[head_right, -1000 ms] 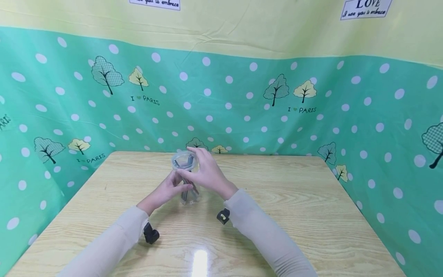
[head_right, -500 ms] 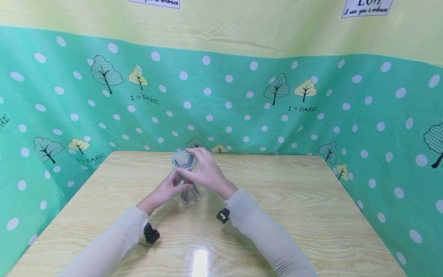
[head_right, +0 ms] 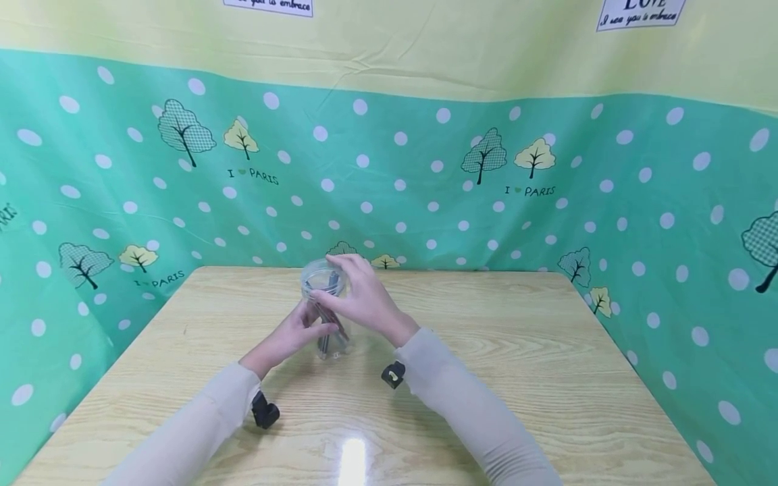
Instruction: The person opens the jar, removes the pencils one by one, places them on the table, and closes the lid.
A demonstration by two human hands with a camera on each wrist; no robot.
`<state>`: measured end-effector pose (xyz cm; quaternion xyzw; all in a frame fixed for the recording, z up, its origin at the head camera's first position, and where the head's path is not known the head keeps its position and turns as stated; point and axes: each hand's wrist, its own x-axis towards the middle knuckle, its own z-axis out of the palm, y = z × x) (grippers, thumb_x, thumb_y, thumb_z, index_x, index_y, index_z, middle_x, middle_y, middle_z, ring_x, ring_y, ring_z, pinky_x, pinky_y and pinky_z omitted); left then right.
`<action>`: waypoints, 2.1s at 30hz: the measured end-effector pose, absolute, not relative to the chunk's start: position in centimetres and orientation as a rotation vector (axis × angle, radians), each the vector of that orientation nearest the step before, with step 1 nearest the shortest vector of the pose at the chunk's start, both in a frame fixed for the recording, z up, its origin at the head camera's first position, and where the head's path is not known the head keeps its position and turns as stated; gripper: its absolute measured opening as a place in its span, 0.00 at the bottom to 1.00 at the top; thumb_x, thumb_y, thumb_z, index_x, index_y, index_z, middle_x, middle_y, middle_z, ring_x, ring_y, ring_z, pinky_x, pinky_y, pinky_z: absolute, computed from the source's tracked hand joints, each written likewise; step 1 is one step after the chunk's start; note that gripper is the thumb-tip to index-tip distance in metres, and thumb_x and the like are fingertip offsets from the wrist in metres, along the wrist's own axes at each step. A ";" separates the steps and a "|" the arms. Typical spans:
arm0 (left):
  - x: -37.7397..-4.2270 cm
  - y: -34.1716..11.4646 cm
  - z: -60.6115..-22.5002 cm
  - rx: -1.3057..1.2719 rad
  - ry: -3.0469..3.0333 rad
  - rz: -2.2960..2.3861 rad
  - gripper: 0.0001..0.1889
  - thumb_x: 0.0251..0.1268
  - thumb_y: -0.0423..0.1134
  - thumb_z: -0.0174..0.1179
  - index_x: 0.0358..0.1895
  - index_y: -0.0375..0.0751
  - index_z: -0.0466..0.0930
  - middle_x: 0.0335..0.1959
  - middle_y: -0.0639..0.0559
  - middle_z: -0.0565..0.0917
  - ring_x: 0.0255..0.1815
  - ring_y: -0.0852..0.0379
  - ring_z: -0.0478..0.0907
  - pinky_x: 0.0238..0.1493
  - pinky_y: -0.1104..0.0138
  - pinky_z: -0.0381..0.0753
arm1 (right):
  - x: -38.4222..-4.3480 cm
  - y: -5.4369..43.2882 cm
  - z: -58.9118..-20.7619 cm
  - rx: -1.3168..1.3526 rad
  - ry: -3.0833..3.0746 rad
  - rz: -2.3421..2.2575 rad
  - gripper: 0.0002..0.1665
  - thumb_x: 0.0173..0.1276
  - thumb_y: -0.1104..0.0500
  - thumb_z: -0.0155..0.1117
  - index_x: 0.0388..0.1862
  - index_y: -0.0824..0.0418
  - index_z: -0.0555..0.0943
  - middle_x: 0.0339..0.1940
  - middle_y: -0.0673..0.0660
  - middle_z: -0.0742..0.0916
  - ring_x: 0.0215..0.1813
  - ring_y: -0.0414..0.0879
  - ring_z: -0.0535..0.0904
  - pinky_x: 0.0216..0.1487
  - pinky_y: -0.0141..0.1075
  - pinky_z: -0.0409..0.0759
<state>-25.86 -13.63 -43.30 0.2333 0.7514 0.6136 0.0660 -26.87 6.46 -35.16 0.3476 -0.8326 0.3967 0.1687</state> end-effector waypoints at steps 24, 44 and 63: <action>-26.0 -13.8 -43.4 0.634 2.282 1.843 0.48 0.67 0.44 0.68 0.80 0.70 0.44 0.76 0.53 0.63 0.79 0.46 0.51 0.73 0.38 0.49 | -24.8 8.8 -34.2 1.067 -2.262 1.047 0.42 0.62 0.49 0.76 0.72 0.60 0.72 0.67 0.56 0.79 0.67 0.50 0.70 0.66 0.54 0.71; -26.1 -13.7 -43.3 0.634 2.337 1.826 0.42 0.65 0.44 0.69 0.77 0.67 0.54 0.76 0.52 0.64 0.78 0.47 0.55 0.73 0.36 0.45 | -22.8 10.9 -35.2 1.157 -2.294 1.056 0.43 0.63 0.49 0.75 0.72 0.63 0.71 0.69 0.55 0.77 0.68 0.49 0.70 0.66 0.52 0.73; -25.8 -13.6 -43.1 0.640 2.333 1.833 0.42 0.67 0.38 0.67 0.79 0.56 0.51 0.77 0.44 0.61 0.79 0.41 0.51 0.73 0.36 0.43 | -20.5 12.7 -37.5 1.258 -2.369 1.018 0.43 0.59 0.54 0.75 0.72 0.63 0.72 0.68 0.57 0.77 0.68 0.52 0.69 0.64 0.54 0.74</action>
